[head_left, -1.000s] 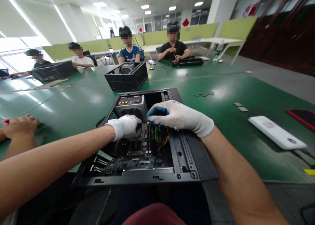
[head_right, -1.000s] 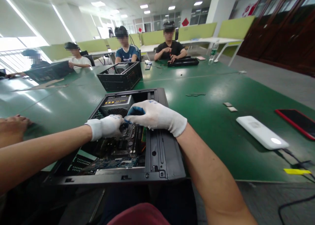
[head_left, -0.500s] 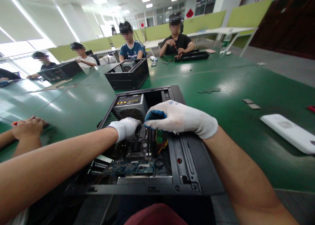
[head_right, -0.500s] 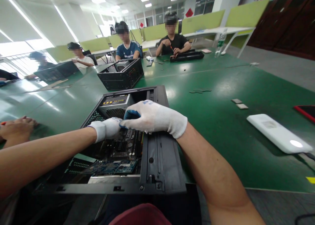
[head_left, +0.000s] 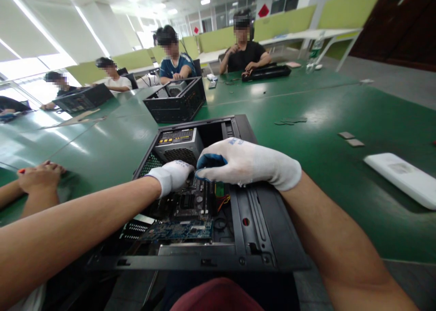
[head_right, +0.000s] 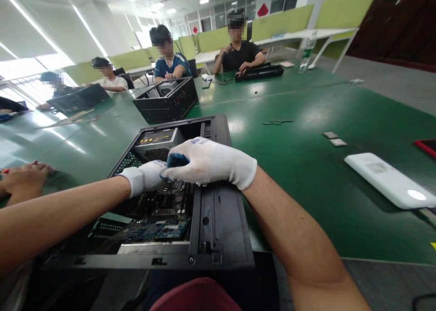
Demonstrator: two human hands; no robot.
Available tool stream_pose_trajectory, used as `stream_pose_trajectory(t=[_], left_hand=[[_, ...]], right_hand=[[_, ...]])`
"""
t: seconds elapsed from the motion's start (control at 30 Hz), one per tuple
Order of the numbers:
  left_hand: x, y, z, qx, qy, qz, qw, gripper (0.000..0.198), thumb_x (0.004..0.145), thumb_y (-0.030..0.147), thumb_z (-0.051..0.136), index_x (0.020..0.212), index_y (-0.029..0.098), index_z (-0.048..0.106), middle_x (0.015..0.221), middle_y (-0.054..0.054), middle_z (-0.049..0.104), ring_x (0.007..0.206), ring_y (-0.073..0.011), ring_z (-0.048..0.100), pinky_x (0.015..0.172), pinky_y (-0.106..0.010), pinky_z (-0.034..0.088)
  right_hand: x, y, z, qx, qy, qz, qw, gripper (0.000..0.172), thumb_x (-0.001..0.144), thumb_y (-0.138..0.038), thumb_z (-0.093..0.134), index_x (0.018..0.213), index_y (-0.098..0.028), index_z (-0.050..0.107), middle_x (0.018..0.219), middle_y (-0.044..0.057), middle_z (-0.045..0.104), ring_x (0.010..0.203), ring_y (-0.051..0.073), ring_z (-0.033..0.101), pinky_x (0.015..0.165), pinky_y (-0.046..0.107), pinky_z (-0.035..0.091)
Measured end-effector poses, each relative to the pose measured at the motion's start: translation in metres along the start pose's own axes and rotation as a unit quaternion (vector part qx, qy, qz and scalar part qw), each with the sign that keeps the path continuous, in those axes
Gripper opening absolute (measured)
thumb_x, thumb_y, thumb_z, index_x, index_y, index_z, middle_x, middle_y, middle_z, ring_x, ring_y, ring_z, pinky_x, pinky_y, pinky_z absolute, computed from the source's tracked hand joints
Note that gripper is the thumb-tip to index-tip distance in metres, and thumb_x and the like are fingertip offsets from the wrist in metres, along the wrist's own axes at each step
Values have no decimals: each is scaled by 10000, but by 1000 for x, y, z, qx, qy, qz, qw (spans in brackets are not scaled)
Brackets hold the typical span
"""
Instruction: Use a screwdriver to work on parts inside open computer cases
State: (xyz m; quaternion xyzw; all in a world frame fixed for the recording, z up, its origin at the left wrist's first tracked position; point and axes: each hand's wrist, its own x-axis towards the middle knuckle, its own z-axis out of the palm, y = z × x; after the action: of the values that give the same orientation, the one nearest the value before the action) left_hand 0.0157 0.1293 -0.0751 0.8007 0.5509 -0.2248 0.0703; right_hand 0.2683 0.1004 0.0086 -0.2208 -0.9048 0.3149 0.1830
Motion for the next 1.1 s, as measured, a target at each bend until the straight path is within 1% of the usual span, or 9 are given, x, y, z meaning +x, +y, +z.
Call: stream_pose_trajectory(t=[0.17,0.43,0.63,0.77,0.93,1.1], left_hand=[[-2,1,-2,12,-5,8,1000,382,837,346,605,1168,210,737,1133,-122,778,1045,-299,733,961,-371,546],[3,-2,2,17,-5,16,1000,417,824,315,628,1221,212,706,1163,-114,769,1080,-280,721,1004,-352,524],[2,-2,1,19,-8,18,1000,406,828,327,633,1211,221,712,1145,-107,773,1076,-286,722,995,-361,530],[1,-1,1,20,-9,15,1000,392,836,324,620,1200,218,721,1145,-107,772,1075,-291,722,983,-362,535],[-2,1,-1,17,-9,10,1000,364,851,382,612,1155,226,739,1148,-90,773,1085,-272,719,985,-332,528],[-3,3,-2,16,-9,11,1000,364,872,394,584,1149,219,743,1158,-102,771,1088,-277,718,987,-345,529]], right_hand=[[0,3,3,-15,8,-16,1000,263,939,-408,619,965,-176,741,878,5,727,741,138,597,690,266,409],[1,3,3,-37,6,-24,999,307,947,-456,615,957,-172,732,888,15,720,743,136,585,684,264,391],[1,3,3,-37,1,-23,999,304,947,-451,621,957,-167,729,882,16,713,736,135,574,680,266,376],[1,4,3,-40,4,-28,999,271,943,-422,625,954,-172,730,873,10,711,725,134,569,673,268,372],[1,5,4,-36,5,-32,999,261,944,-411,622,952,-175,733,872,8,714,719,133,572,671,270,376],[2,4,3,-40,2,-31,999,263,946,-412,619,948,-175,734,868,10,711,724,136,573,678,269,380]])
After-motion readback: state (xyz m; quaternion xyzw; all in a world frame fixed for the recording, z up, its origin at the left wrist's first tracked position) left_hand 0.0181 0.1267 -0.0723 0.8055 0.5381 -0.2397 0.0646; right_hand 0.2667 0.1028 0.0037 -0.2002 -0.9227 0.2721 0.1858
